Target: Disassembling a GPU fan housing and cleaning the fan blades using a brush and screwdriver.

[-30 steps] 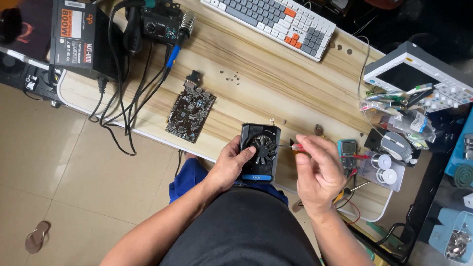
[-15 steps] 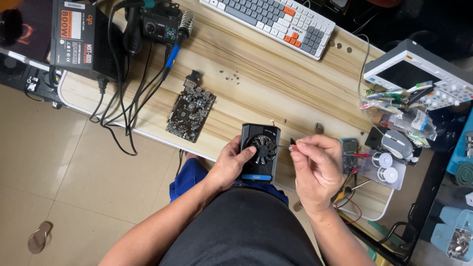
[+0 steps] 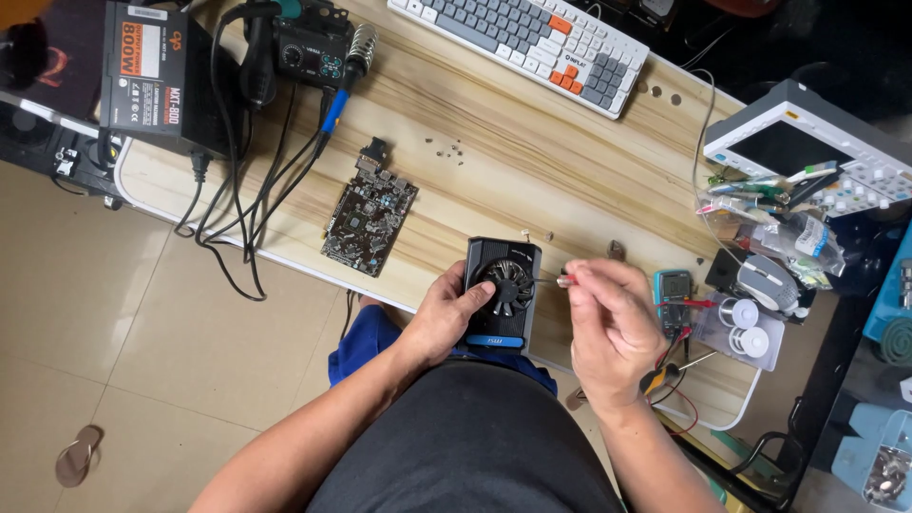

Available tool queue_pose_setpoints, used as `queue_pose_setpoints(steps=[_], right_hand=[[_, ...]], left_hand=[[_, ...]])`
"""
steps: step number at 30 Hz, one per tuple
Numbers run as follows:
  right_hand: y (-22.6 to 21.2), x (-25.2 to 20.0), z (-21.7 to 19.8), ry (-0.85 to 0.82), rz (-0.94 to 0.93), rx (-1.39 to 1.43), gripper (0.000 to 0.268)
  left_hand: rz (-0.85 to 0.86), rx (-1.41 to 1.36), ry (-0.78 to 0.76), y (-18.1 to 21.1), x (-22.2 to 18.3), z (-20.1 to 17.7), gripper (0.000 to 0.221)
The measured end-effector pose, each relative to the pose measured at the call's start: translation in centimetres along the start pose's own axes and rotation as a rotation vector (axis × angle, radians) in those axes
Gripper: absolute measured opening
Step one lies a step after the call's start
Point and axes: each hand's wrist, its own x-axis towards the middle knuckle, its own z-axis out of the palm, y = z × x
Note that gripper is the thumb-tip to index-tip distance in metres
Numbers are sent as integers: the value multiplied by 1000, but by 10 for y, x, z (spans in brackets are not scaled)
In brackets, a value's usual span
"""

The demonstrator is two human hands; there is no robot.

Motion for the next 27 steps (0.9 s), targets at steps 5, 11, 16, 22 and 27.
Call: queue_pose_setpoints(steps=[5, 11, 16, 22, 27], right_hand=[[6, -3, -2, 16, 14, 3, 21], [7, 0, -3, 20, -16, -31, 17], [11, 0, -7, 34, -27, -49, 15], [11, 3, -6, 42, -39, -55, 14], [12, 3, -9, 45, -25, -34, 16]], left_hand=[[-5, 1, 2, 7, 0, 4, 24], [-5, 2, 14, 9, 3, 5, 22], [-5, -12, 21, 8, 4, 3, 22], [-11, -9, 21, 3, 8, 1, 21], [-12, -9, 31, 12, 6, 5, 20]])
